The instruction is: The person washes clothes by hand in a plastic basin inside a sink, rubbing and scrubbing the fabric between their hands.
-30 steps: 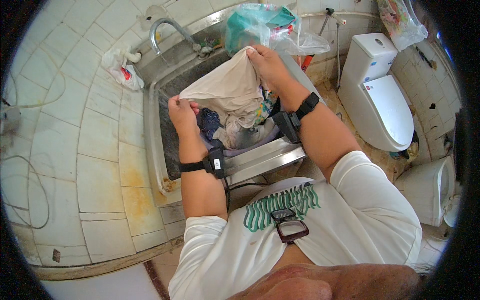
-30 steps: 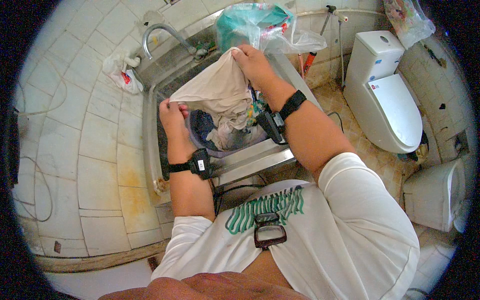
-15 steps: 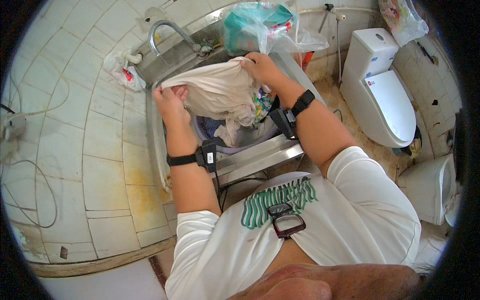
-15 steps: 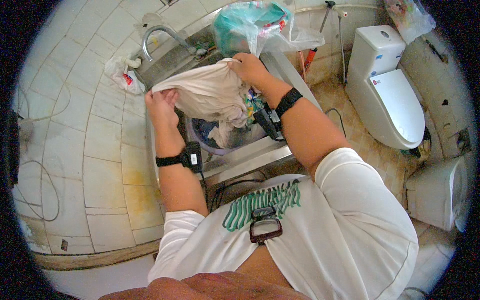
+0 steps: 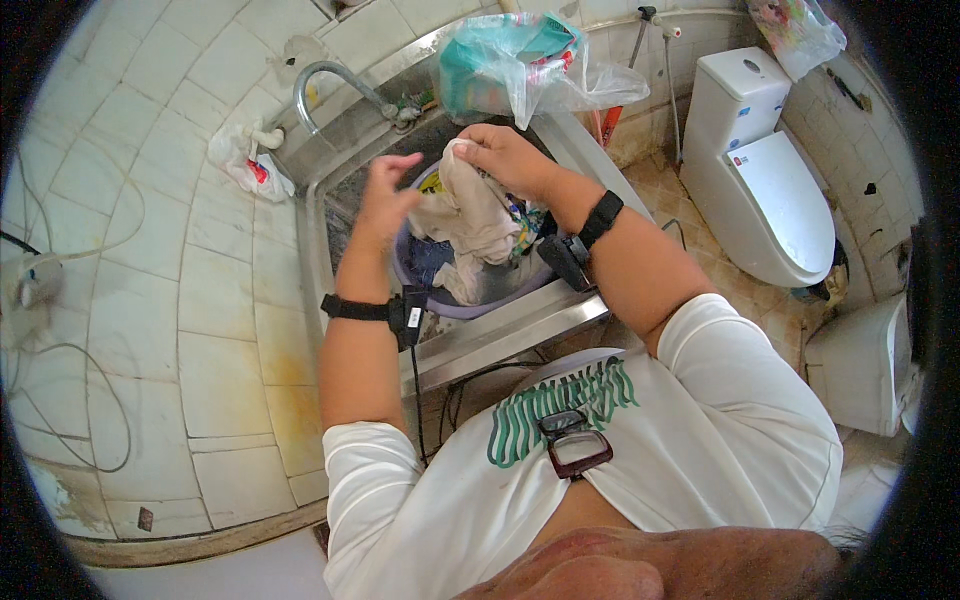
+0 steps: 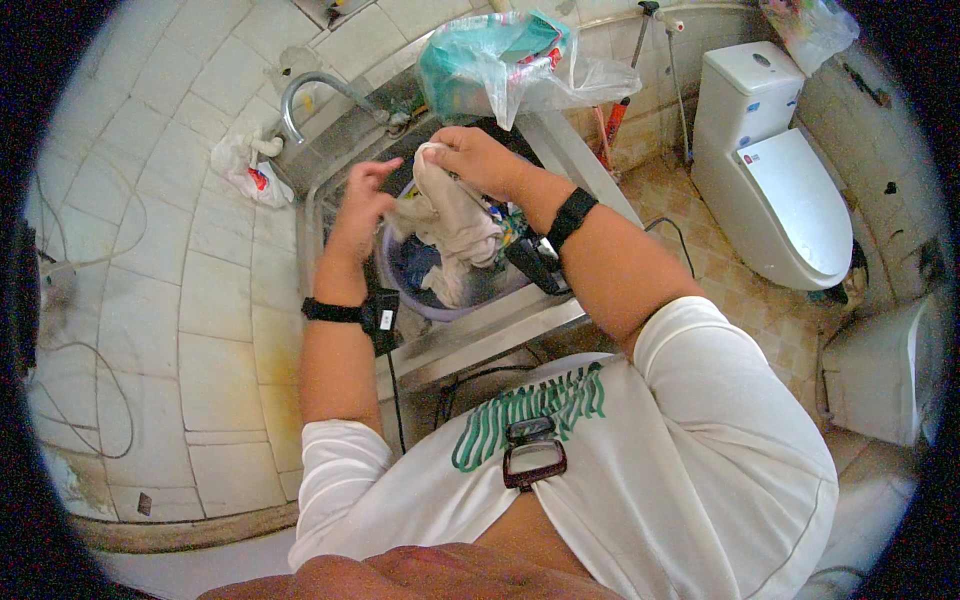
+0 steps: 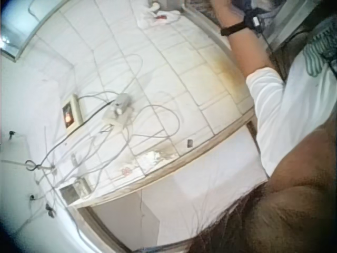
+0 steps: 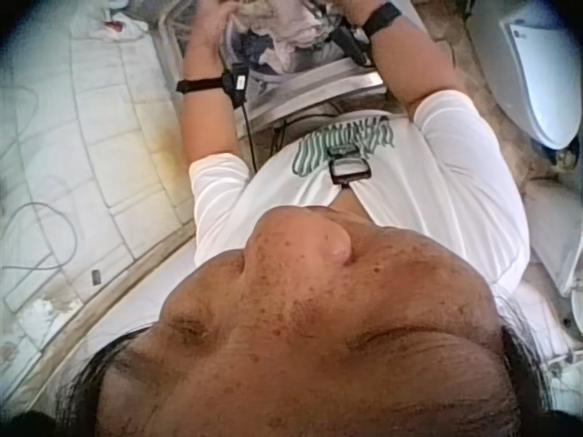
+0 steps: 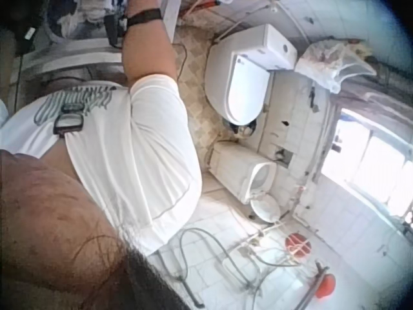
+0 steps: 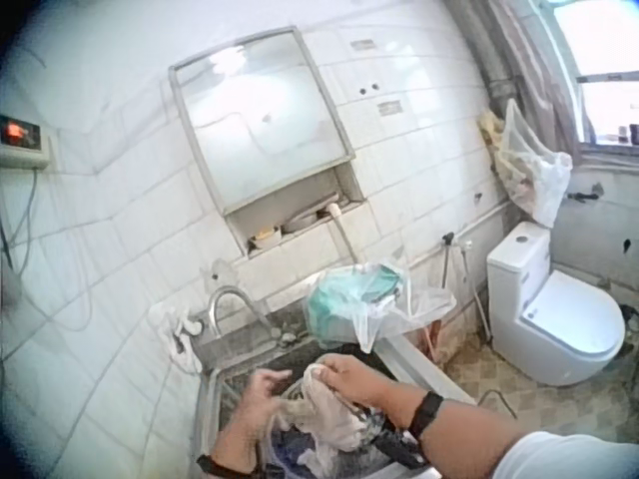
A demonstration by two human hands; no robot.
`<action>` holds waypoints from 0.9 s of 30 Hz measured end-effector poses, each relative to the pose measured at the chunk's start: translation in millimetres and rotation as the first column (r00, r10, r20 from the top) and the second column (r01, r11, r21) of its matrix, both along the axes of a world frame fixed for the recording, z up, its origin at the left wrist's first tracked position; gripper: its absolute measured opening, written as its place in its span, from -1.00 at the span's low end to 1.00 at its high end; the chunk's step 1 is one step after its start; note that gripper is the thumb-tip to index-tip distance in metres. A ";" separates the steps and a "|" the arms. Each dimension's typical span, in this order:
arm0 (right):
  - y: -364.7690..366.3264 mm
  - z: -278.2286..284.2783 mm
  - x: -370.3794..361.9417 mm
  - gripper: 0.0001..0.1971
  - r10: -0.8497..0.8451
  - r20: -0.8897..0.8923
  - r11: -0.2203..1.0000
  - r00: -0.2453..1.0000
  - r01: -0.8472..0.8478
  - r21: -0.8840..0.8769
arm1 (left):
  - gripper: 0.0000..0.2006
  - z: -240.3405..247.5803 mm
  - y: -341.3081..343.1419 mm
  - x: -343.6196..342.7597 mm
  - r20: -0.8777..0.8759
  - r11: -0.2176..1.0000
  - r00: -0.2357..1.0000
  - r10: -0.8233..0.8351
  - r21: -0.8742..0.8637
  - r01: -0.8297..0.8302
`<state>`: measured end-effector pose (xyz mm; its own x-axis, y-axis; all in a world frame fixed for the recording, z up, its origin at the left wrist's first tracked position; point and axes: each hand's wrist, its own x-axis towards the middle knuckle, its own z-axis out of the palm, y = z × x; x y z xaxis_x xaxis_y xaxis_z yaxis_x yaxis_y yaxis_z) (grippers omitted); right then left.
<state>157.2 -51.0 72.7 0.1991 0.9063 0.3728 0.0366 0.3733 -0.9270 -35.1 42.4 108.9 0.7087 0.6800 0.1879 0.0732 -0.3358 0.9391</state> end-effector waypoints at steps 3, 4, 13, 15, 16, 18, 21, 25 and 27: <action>0.8 -2.2 0.9 -0.74 0.098 -0.109 0.994 0.989 -0.102 -0.032 | -0.56 -0.4 -22.4 16.1 -0.251 0.992 0.962 -0.104 0.046 0.119; 0.9 -2.3 3.3 -0.76 0.119 -0.162 0.991 0.980 -0.128 -0.048 | -0.61 12.7 -28.7 20.9 -0.383 0.989 0.920 -0.081 0.083 0.121; 1.9 -15.8 14.0 -0.27 0.111 0.403 0.983 0.908 -0.040 -0.181 | -0.82 72.1 -5.3 -11.0 -0.026 0.954 0.981 0.192 0.240 -0.181; 9.4 -34.9 14.7 -0.26 0.040 0.703 0.982 0.710 0.103 -0.160 | -0.81 82.5 -2.0 -19.7 0.037 0.959 0.982 0.183 0.214 -0.187; 4.6 -39.3 12.9 -0.41 -0.017 0.792 0.971 0.611 0.198 -0.132 | -0.82 90.7 -6.0 -26.3 0.016 0.939 0.965 0.261 0.228 -0.258; 7.2 -34.9 13.7 -0.58 0.100 0.794 0.946 0.599 0.189 -0.263 | -0.82 99.2 -8.4 -36.5 0.120 0.947 0.959 0.255 0.167 -0.273; 10.4 -24.8 20.1 -0.76 0.055 0.685 0.917 0.727 0.235 -0.322 | -0.82 108.2 -7.7 -52.1 0.163 0.903 0.924 0.346 0.210 -0.375; 9.9 1.1 28.4 -0.79 -0.208 0.296 0.897 0.932 0.303 -0.323 | -0.80 104.1 5.9 -69.4 0.203 0.880 0.901 0.384 0.214 -0.424; 10.5 21.8 38.3 -0.78 -0.261 0.335 0.915 0.905 0.343 -0.212 | -0.79 97.6 19.8 -74.7 0.186 0.850 0.879 0.439 0.233 -0.473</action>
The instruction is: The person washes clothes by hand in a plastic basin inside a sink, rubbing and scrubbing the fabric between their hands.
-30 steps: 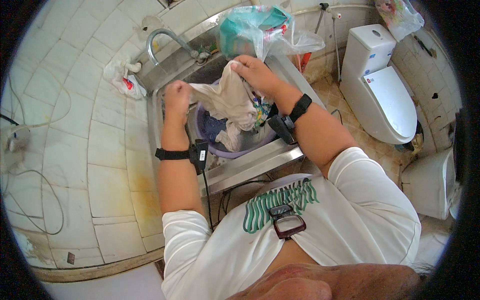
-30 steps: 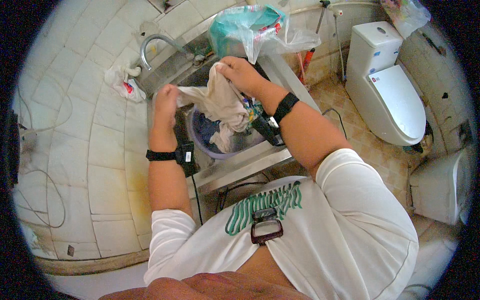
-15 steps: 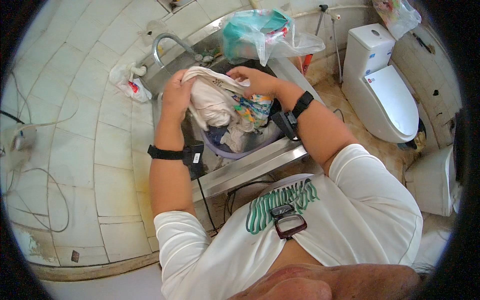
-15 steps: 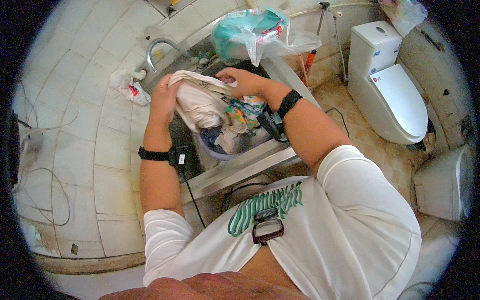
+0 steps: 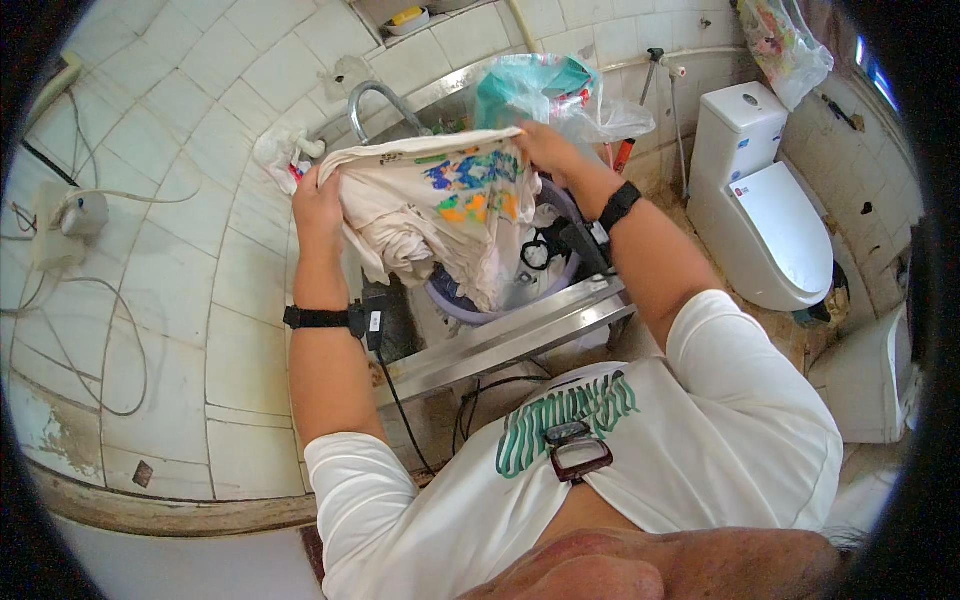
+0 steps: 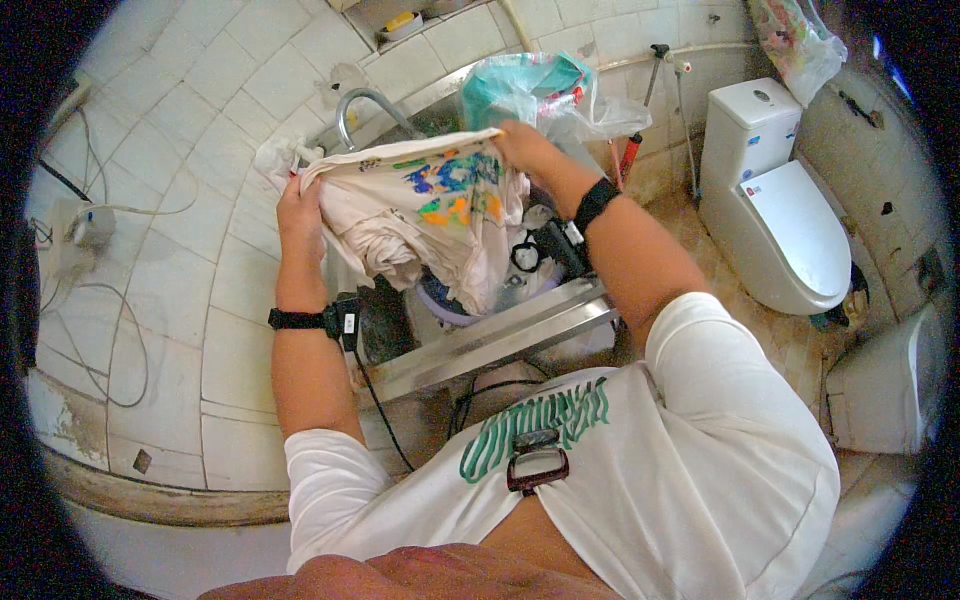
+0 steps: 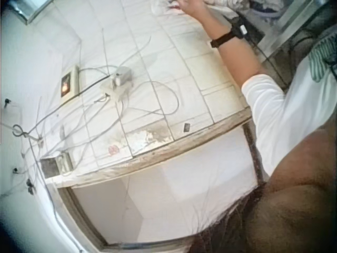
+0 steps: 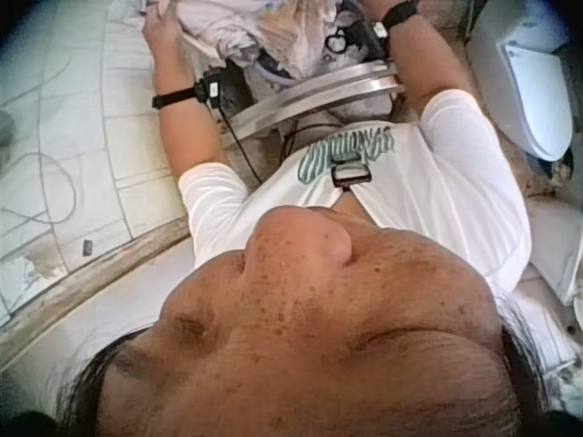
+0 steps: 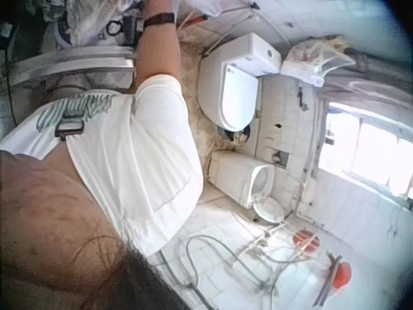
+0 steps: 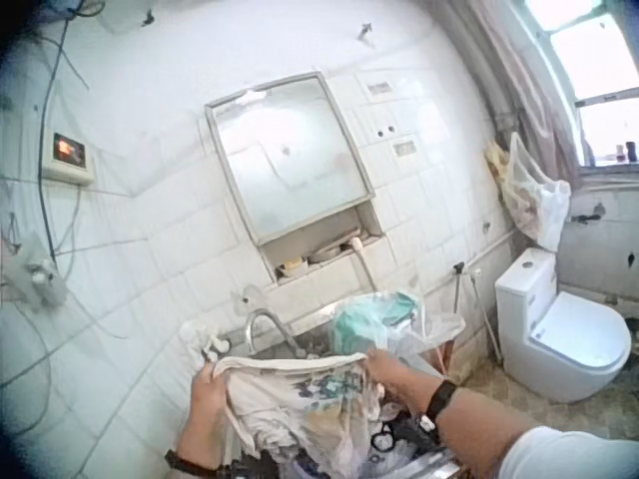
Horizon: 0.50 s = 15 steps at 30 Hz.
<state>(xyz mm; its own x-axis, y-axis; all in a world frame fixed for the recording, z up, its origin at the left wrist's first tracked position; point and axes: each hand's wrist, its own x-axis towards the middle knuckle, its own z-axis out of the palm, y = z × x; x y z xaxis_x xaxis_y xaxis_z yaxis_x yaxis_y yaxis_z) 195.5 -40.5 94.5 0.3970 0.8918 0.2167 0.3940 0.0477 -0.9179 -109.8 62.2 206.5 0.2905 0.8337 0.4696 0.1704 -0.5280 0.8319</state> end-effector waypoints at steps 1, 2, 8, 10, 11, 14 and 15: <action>1.7 11.6 5.3 -0.78 -0.010 0.033 0.999 0.999 0.009 0.046 | -0.79 -3.1 6.1 -4.0 -0.017 0.998 0.998 0.059 -0.001 -0.059; 2.8 23.4 10.7 -0.77 -0.023 0.065 0.996 0.998 0.017 0.092 | -0.78 -5.2 11.5 -7.1 -0.033 0.993 0.993 0.116 -0.001 -0.116; -18.2 129.0 17.3 -0.74 -0.010 -0.001 0.950 1.000 0.010 0.311 | -0.73 1.6 0.3 0.8 0.026 0.994 0.994 0.103 -0.030 -0.102; -26.0 142.7 13.5 -0.77 0.052 0.018 0.956 0.998 -0.055 0.288 | -0.71 0.8 -5.4 4.3 0.108 0.998 0.994 0.027 -0.055 -0.021; -27.6 144.9 12.1 -0.78 0.083 0.026 0.957 0.996 -0.087 0.275 | -0.69 -0.1 -5.4 5.4 0.149 0.998 0.989 -0.010 -0.065 0.020; -29.9 132.6 6.7 -0.76 0.024 -0.003 0.969 1.000 -0.023 0.248 | -0.69 -14.5 13.9 4.3 0.213 0.985 0.974 -0.074 -0.137 0.104; -29.5 121.7 13.2 -0.76 0.012 -0.028 0.972 1.000 -0.005 0.236 | -0.69 -17.4 16.5 9.8 0.170 0.985 0.983 -0.068 -0.144 0.094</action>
<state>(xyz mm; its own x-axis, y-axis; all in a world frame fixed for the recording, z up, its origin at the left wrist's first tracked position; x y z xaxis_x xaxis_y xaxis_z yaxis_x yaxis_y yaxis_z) 208.7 -70.0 216.2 0.3990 0.8201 0.4101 0.3664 0.2674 -0.8912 -100.0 78.8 189.1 0.2896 0.8755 0.3868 -0.0132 -0.4004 0.9162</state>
